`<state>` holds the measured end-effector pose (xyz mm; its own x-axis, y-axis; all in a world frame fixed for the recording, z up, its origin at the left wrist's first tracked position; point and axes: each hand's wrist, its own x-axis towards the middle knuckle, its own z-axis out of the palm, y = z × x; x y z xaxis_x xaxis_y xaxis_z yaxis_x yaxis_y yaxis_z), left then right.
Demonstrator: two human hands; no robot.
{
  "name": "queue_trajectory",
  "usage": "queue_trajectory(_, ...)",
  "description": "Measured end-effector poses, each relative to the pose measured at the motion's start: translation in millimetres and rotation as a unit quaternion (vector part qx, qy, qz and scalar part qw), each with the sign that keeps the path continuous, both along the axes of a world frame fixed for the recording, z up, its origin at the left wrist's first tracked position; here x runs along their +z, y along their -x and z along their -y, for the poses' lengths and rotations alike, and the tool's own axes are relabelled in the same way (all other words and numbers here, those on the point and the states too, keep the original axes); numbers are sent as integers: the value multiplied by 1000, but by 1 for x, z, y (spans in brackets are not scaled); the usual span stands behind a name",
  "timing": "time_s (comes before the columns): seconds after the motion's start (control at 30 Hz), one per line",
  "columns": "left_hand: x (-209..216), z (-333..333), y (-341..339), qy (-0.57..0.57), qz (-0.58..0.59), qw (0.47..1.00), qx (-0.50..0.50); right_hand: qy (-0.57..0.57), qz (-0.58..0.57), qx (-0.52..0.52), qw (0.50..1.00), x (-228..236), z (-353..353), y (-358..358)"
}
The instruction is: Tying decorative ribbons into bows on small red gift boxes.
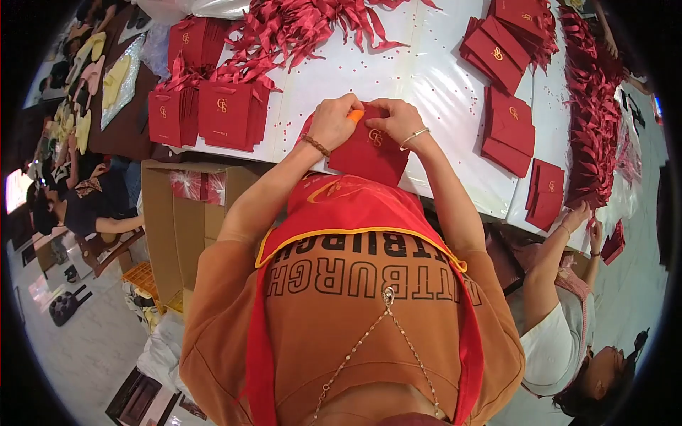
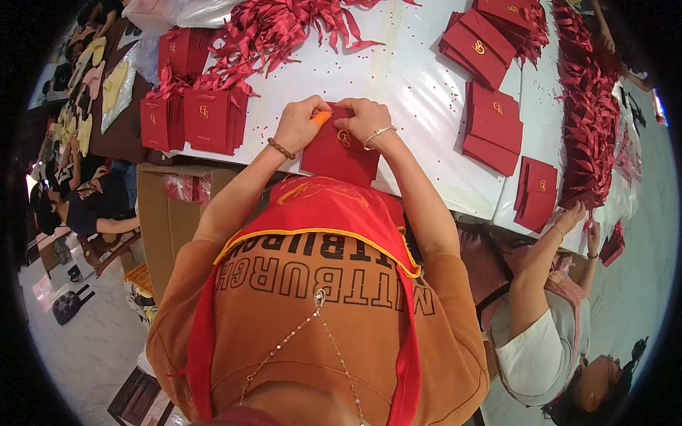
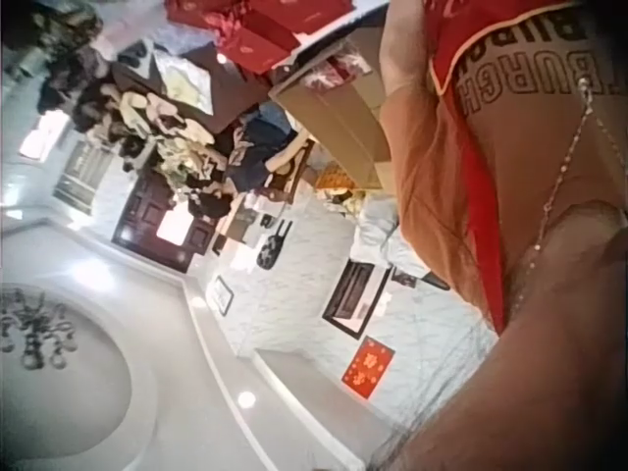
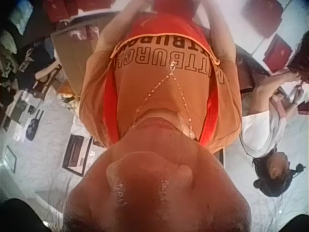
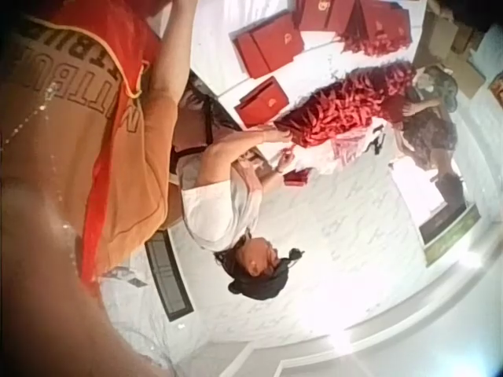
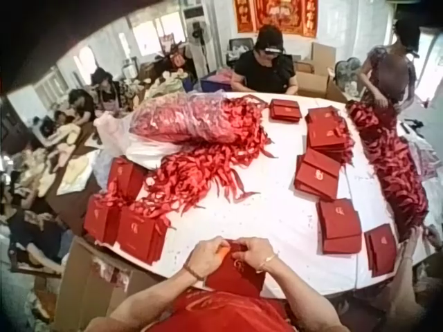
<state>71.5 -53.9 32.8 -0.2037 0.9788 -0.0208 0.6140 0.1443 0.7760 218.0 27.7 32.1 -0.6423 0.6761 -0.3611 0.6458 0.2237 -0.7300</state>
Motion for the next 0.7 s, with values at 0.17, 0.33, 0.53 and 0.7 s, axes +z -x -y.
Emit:
queue_trajectory(0.17,3,-4,4,3,-17,999,-29,-20,-23,-16,999,2,6,-2)
queue_trajectory(0.33,11,-5,6,40,65,997,-21,-13,-46,-18,999,-3,4,-4)
queue_trajectory(0.53,10,-9,4,24,2,999,-44,-20,-37,-25,999,0,5,-5)
queue_trajectory(0.7,19,-9,8,61,-9,997,-52,-35,-14,-21,999,6,10,-1)
